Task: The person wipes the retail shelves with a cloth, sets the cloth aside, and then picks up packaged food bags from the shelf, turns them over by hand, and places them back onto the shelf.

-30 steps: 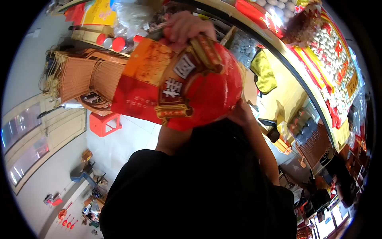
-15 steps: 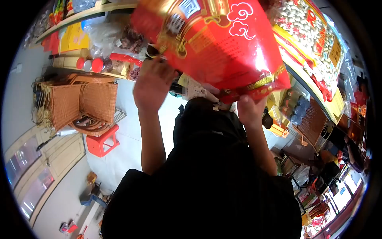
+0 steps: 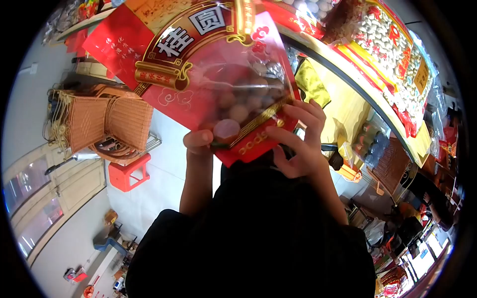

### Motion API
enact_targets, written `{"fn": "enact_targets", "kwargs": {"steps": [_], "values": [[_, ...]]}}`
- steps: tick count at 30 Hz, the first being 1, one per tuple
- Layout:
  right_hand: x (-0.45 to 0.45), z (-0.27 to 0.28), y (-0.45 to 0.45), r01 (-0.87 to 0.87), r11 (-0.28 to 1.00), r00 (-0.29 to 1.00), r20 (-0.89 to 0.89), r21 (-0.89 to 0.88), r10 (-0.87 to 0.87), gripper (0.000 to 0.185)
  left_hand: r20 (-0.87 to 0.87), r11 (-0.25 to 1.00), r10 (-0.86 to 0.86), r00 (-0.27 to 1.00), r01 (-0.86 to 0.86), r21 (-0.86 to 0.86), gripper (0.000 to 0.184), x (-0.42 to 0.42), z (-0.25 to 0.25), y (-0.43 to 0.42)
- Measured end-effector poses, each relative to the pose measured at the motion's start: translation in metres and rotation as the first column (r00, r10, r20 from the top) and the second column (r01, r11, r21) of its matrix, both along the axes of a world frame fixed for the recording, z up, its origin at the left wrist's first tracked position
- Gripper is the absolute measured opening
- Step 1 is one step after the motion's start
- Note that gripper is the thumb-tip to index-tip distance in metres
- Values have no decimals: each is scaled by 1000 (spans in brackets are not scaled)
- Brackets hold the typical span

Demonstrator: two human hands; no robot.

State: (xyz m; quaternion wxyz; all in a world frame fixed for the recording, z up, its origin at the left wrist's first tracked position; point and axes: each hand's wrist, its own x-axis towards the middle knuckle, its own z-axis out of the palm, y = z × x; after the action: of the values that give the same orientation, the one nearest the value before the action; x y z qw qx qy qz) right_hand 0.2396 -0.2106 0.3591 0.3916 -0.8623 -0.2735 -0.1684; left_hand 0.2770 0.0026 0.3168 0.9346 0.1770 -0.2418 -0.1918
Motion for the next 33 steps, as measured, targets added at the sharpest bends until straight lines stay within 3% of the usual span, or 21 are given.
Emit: {"fn": "enact_targets", "kwargs": {"steps": [1, 3, 5, 6, 7, 9, 11, 13, 14, 15, 17, 19, 21, 22, 23, 25, 27, 29, 30, 31, 33], "values": [[1, -2, -5, 1, 998, 997, -75, 62, 4, 49, 5, 999, 20, 1000, -20, 36, 85, 2, 1, 3], [4, -16, -10, -38, 994, 998, -52, 99, 44, 55, -50, 987, 66, 997, -58, 151, 82, -1, 5, 11], [7, -28, -12, 54, 925, 979, -203, 375, 25, 67, -80, 975, 94, 992, -76, 209, 81, -4, 1, 19], [11, -36, -18, -24, 886, 949, -267, 464, 166, 77, -27, 959, 150, 988, -138, 248, 80, -6, -9, 27], [7, -37, -21, -15, 770, 829, -423, 638, 367, 83, 32, 938, 202, 979, -203, 280, 80, -6, -12, 32], [7, -29, -22, 14, 723, 572, -599, 691, 561, 88, 9, 941, 202, 979, -197, 276, 80, -5, -10, 34], [1, -38, -20, -25, 705, 452, -621, 709, 640, 94, -53, 944, 188, 981, -165, 286, 79, -5, -3, 29], [-1, -39, -15, 91, 633, 353, -620, 768, 701, 95, -120, 946, 165, 979, -123, 299, 79, -5, 4, 26], [0, -45, -10, 94, 564, 402, -550, 820, 732, 95, -175, 909, 180, 968, -95, 407, 70, -3, 12, 28], [1, -44, -9, 85, 571, 421, -549, 817, 722, 95, -158, 914, 166, 973, -92, 396, 70, 1, 10, 37], [3, -43, -11, 148, 434, 459, -450, 889, 766, 92, -181, 774, 146, 973, 2, 633, 56, 11, 12, 43], [3, -43, -13, 214, 464, 494, -505, 860, 708, 83, -166, 622, 198, 966, 8, 783, 41, 20, 29, 36], [8, -40, -9, 347, 478, 562, -587, 807, 583, 74, -190, 420, 203, 961, 90, 903, 39, 33, 40, 29], [10, -39, -5, 344, 458, 653, -560, 819, 510, 67, 3, 419, 199, 980, -88, 904, 43, 35, 29, 27], [14, -36, -5, 337, 455, 665, -551, 824, 505, 67, 15, 419, 191, 982, -96, 903, 43, 39, 27, 22], [21, -26, -6, 438, 362, 676, -567, 823, 471, 62, 193, 486, 301, 934, -325, 811, 46, 44, 32, 4], [32, -17, -6, 505, 296, 684, -585, 811, 436, 56, 177, 491, 224, 958, -268, 829, 46, 54, 36, 0], [48, -2, -10, 516, 281, 691, -587, 809, 422, 52, 301, 314, 317, 899, -399, 862, 47, 68, 42, -17], [59, 6, -14, 467, 300, 700, -555, 832, 449, 44, 302, 390, 291, 908, -401, 829, 47, 80, 30, -16], [67, 10, -21, 360, 297, 718, -466, 884, 517, 57, 318, 396, 299, 900, -420, 817, 51, 91, 53, -27], [84, 21, -20, 179, 109, 782, -208, 978, 587, 76, 233, 574, 270, 934, -351, 740, 50, 123, 58, -37]]}}
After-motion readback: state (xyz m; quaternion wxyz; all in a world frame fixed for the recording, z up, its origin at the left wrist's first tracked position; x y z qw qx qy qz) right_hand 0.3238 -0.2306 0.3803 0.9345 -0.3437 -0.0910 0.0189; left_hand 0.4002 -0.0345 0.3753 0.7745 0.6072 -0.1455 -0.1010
